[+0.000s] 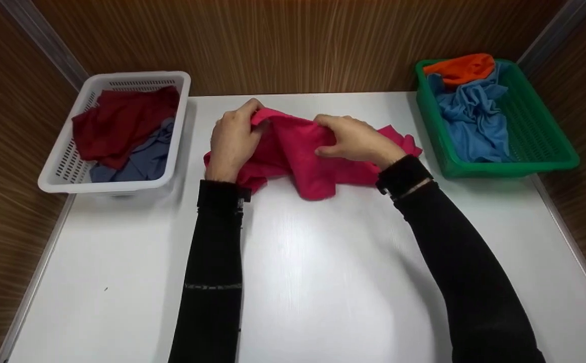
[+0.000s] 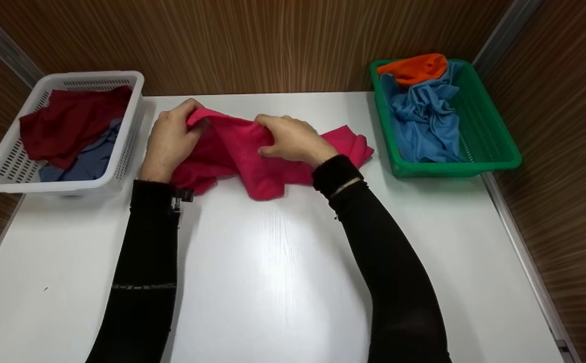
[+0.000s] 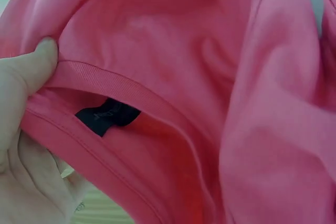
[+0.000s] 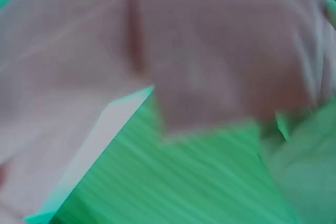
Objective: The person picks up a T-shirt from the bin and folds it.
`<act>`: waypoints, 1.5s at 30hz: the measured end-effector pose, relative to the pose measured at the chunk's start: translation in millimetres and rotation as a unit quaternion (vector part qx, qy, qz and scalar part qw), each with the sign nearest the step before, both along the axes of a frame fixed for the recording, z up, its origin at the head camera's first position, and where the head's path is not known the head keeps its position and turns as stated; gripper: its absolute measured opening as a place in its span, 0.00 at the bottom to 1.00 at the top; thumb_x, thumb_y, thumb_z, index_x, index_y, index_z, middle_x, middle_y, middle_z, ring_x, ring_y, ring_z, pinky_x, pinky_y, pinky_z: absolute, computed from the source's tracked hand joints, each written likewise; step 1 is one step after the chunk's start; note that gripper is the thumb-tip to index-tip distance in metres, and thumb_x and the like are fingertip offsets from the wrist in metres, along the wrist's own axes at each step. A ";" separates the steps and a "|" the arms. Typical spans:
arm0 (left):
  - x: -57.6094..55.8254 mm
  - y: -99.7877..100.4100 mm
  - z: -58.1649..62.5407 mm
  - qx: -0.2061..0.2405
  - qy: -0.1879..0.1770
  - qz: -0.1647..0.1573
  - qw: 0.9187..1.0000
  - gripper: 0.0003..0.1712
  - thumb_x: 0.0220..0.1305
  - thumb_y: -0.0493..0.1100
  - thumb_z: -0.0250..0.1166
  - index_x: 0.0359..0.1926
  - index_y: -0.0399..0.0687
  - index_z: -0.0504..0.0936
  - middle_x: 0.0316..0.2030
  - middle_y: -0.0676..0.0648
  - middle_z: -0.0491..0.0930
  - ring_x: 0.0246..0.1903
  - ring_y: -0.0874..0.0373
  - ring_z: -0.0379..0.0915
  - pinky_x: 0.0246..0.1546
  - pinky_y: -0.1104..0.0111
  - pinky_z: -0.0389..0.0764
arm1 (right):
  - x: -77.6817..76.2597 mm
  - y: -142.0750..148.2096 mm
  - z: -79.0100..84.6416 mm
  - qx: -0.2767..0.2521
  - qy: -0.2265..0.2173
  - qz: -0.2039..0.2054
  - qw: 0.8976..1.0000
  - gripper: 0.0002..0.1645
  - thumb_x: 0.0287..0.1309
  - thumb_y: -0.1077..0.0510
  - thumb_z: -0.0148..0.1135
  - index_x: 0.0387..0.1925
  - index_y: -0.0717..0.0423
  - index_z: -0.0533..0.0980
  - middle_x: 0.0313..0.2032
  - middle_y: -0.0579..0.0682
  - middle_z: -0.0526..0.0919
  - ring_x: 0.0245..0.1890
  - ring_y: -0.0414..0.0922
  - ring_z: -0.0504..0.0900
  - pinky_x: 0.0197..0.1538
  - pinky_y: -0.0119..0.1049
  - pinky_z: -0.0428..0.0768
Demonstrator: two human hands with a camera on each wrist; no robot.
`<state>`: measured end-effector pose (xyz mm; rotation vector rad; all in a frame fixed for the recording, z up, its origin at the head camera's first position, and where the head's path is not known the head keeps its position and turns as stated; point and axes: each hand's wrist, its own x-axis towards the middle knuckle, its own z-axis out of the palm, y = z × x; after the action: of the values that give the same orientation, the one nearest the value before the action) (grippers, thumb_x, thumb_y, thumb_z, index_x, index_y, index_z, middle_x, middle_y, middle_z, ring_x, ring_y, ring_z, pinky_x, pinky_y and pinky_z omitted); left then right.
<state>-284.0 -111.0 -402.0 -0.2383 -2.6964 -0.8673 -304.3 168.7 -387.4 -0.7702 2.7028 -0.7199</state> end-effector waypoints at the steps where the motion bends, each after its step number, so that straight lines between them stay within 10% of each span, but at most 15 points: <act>1: -0.5 -1.7 -0.7 -0.004 -0.001 0.002 1.000 0.08 0.73 0.43 0.65 0.50 0.59 0.83 0.42 0.50 0.91 0.42 0.52 0.86 0.46 0.52 0.83 | -1.4 5.7 0.3 0.008 -0.004 0.005 1.000 0.20 0.65 0.48 0.72 0.55 0.41 0.76 0.42 0.46 0.83 0.43 0.45 0.81 0.48 0.42 0.79; 5: -0.6 -4.2 -3.6 -0.037 -0.018 -0.008 0.999 0.11 0.70 0.46 0.69 0.52 0.57 0.82 0.42 0.48 0.89 0.43 0.50 0.85 0.47 0.51 0.82 | -5.3 18.6 7.6 0.018 0.055 -0.017 0.998 0.11 0.71 0.52 0.67 0.52 0.46 0.80 0.43 0.49 0.85 0.44 0.48 0.80 0.48 0.45 0.78; 13: 4.7 25.1 -2.6 -0.041 -0.042 -0.096 0.994 0.57 0.55 0.66 0.79 0.79 0.70 0.59 0.73 0.58 0.73 0.72 0.59 0.70 0.73 0.49 0.70 | 5.4 -6.6 28.7 -0.007 0.268 -0.011 0.963 0.13 0.70 0.48 0.68 0.52 0.46 0.84 0.46 0.46 0.88 0.48 0.47 0.87 0.50 0.46 0.84; 19: 6.9 49.3 -4.5 -0.091 -0.006 -0.110 0.990 0.34 0.63 0.64 0.75 0.66 0.64 0.75 0.47 0.51 0.90 0.49 0.51 0.86 0.53 0.51 0.82 | 17.1 -22.2 30.8 -0.020 0.330 0.021 0.944 0.10 0.70 0.51 0.69 0.49 0.45 0.86 0.46 0.46 0.90 0.49 0.49 0.87 0.48 0.46 0.80; 24: 6.1 51.7 -3.5 -0.103 -0.013 -0.084 0.991 0.08 0.74 0.55 0.66 0.41 0.58 0.82 0.34 0.52 0.84 0.34 0.55 0.78 0.37 0.56 0.78 | 14.7 -5.2 21.7 -0.022 0.282 -0.024 0.959 0.22 0.68 0.45 0.69 0.60 0.43 0.79 0.56 0.46 0.85 0.57 0.48 0.83 0.56 0.50 0.80; 32: -2.1 41.0 -3.5 -0.108 -0.009 -0.056 0.993 0.05 0.75 0.47 0.65 0.48 0.57 0.82 0.42 0.50 0.87 0.42 0.52 0.85 0.42 0.51 0.87 | 9.2 53.9 -22.3 0.061 0.071 -0.036 0.995 0.48 0.60 0.34 0.73 0.76 0.42 0.66 0.71 0.50 0.74 0.70 0.52 0.74 0.68 0.59 0.80; 37: -11.7 33.1 -18.6 -0.195 -0.041 -0.143 0.969 0.06 0.74 0.41 0.65 0.48 0.54 0.81 0.39 0.48 0.87 0.42 0.51 0.85 0.43 0.51 0.88 | 15.6 75.4 -50.7 0.160 -0.006 0.013 0.987 0.59 0.50 0.34 0.80 0.79 0.43 0.64 0.76 0.51 0.70 0.77 0.55 0.67 0.74 0.61 0.75; 45: -15.4 7.5 -43.9 -0.260 -0.121 -0.245 0.926 0.12 0.71 0.52 0.70 0.35 0.52 0.80 0.23 0.52 0.72 0.31 0.56 0.70 0.38 0.60 0.78 | 15.9 99.2 -69.2 0.211 0.016 0.018 0.977 0.58 0.52 0.40 0.81 0.81 0.37 0.62 0.79 0.51 0.65 0.80 0.57 0.61 0.72 0.67 0.74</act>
<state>-299.4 -103.5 -445.9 -1.0161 -3.1115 -0.2713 -288.3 268.0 -456.6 -0.7205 2.7193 -0.1135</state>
